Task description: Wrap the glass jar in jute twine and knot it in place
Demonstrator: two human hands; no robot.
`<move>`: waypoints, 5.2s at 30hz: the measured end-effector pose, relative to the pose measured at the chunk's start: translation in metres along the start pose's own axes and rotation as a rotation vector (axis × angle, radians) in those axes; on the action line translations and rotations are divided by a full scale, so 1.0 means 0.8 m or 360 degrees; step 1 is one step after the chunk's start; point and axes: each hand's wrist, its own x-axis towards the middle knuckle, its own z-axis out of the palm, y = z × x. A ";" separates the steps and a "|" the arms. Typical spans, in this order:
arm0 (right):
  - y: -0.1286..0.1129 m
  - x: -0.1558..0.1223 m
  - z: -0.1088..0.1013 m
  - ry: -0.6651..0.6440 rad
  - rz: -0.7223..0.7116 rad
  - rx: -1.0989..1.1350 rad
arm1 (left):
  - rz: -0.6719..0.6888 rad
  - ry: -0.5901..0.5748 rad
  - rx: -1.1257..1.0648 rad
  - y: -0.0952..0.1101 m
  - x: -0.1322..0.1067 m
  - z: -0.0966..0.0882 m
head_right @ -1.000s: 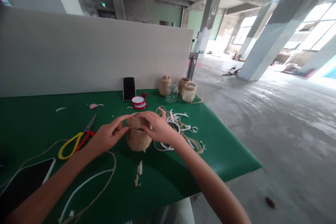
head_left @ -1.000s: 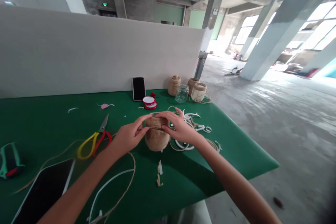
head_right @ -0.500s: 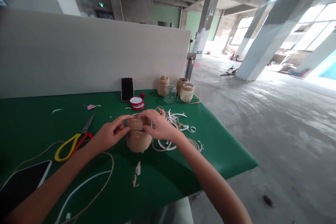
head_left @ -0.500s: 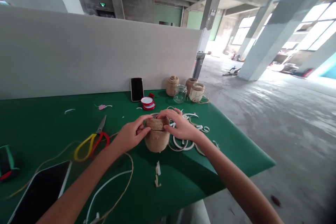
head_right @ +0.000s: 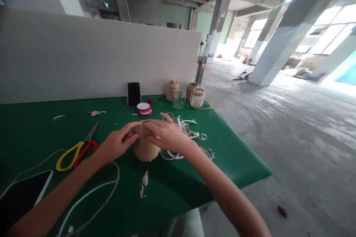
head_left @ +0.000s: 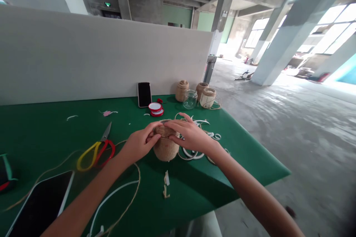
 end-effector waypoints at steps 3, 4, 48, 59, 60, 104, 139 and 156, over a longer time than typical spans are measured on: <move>0.001 0.000 0.001 0.0001 -0.0030 -0.0041 | 0.0004 0.0021 0.0023 0.001 0.000 0.000; 0.001 0.000 0.001 0.0003 -0.0027 -0.0046 | 0.0005 0.0026 0.0030 0.001 0.000 0.000; 0.013 -0.017 0.000 -0.0010 -0.0084 -0.0003 | -0.0003 -0.0002 -0.0052 -0.002 -0.006 -0.001; 0.015 -0.015 0.000 0.0059 -0.0106 0.0040 | 0.0025 -0.0004 -0.0025 -0.001 -0.007 0.001; 0.014 -0.014 0.001 0.0073 -0.0110 0.0043 | 0.0029 -0.0005 -0.0029 0.000 -0.007 0.001; -0.003 -0.014 -0.005 0.0035 0.0190 0.0315 | 0.0078 -0.0096 -0.0077 -0.007 0.000 -0.005; 0.010 0.001 0.074 0.0074 0.0506 0.0866 | -0.0075 -0.0099 -0.0085 -0.026 -0.013 -0.023; -0.023 0.023 0.035 0.0164 0.0318 0.0084 | -0.0091 0.0035 -0.0181 -0.016 0.009 -0.014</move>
